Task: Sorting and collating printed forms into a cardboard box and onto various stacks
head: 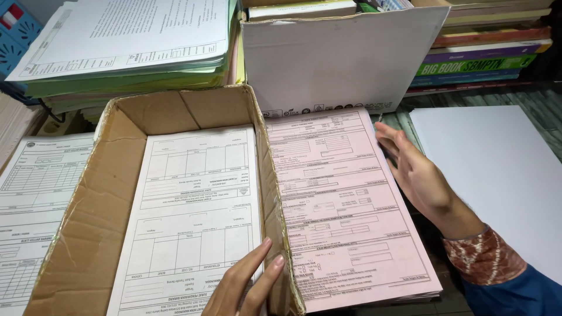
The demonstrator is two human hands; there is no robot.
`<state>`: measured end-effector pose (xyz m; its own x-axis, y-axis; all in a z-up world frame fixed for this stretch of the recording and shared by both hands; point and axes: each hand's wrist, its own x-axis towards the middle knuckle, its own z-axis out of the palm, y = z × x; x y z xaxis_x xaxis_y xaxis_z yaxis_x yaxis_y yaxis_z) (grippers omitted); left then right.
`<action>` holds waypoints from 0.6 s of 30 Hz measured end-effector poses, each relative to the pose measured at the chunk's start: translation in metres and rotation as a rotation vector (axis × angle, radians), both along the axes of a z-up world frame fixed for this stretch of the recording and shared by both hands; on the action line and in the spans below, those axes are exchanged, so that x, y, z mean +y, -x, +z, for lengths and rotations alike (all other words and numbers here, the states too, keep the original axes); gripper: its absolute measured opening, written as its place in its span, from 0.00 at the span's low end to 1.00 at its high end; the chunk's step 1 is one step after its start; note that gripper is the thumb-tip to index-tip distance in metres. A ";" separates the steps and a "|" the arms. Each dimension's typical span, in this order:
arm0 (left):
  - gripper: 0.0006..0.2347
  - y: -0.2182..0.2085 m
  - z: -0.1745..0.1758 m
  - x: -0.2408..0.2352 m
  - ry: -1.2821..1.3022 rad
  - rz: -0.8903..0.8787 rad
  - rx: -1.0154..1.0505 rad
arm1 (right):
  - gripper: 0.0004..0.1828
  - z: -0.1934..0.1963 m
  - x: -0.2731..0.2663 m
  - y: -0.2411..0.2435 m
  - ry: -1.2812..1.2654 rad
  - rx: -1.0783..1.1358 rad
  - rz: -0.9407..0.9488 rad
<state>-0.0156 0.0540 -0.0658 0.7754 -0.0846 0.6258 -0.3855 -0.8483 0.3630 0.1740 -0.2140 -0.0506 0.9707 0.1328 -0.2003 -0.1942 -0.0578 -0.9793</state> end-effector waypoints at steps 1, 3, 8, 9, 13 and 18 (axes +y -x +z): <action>0.15 0.001 -0.002 0.002 0.000 0.002 0.000 | 0.38 -0.002 0.001 0.001 0.000 0.000 0.002; 0.22 0.003 -0.005 0.006 -0.030 -0.003 0.070 | 0.35 -0.005 0.002 0.004 0.020 -0.042 -0.040; 0.22 0.000 -0.002 -0.011 0.016 0.051 0.048 | 0.36 0.006 0.007 0.008 0.004 0.024 -0.043; 0.18 -0.003 0.001 -0.015 0.054 0.069 -0.003 | 0.36 0.007 0.007 0.008 0.008 0.022 -0.042; 0.28 -0.001 -0.001 -0.006 0.129 0.012 0.098 | 0.36 0.004 0.005 0.007 -0.019 0.008 -0.043; 0.40 0.008 -0.013 0.008 0.088 0.014 0.385 | 0.36 0.003 0.004 0.007 -0.053 0.061 -0.038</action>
